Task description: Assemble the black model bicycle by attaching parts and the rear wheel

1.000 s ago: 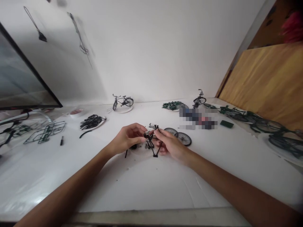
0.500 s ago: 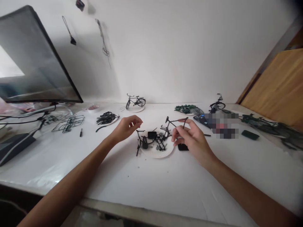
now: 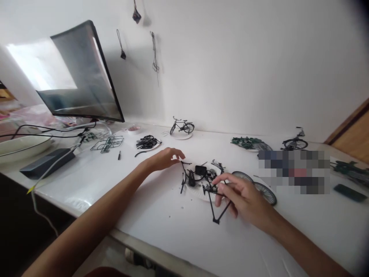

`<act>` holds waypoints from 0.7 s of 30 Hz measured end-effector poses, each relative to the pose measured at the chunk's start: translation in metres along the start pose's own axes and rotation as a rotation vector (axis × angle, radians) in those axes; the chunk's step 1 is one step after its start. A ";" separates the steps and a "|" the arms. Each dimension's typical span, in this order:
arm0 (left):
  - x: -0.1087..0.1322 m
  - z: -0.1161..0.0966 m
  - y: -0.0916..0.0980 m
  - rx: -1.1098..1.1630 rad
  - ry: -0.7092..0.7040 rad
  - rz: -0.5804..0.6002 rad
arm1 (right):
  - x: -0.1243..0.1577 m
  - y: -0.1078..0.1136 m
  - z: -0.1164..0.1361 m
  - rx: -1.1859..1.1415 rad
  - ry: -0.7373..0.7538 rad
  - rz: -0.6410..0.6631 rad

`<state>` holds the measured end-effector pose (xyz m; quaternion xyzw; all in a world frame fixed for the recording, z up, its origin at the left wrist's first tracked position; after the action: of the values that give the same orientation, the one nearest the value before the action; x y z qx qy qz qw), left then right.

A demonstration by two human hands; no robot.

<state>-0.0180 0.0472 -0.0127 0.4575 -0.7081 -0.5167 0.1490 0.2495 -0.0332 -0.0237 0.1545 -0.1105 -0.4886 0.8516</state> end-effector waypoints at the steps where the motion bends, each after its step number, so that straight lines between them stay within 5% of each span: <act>1: -0.001 -0.005 -0.003 -0.002 -0.022 0.003 | 0.000 -0.002 -0.001 0.042 -0.001 0.017; 6: -0.004 -0.013 -0.013 0.017 -0.095 0.000 | 0.006 -0.012 0.008 0.333 0.124 -0.005; 14: 0.001 0.020 0.000 0.018 -0.036 -0.021 | 0.008 -0.007 0.020 0.674 0.124 -0.012; 21: 0.014 -0.028 0.001 0.057 -0.073 0.065 | 0.005 0.000 0.017 0.763 0.086 -0.098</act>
<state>-0.0061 0.0195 -0.0038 0.4192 -0.7419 -0.5077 0.1267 0.2465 -0.0400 -0.0081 0.4855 -0.2409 -0.4455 0.7126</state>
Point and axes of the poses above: each hand's wrist, its own x-axis away from the middle knuckle, its own y-axis out of the back of the hand, z = x × y, the point moved 4 cm from there along -x, towards the middle knuckle, and after that the axes turned 2 degrees about x, right-handed, at the moved point
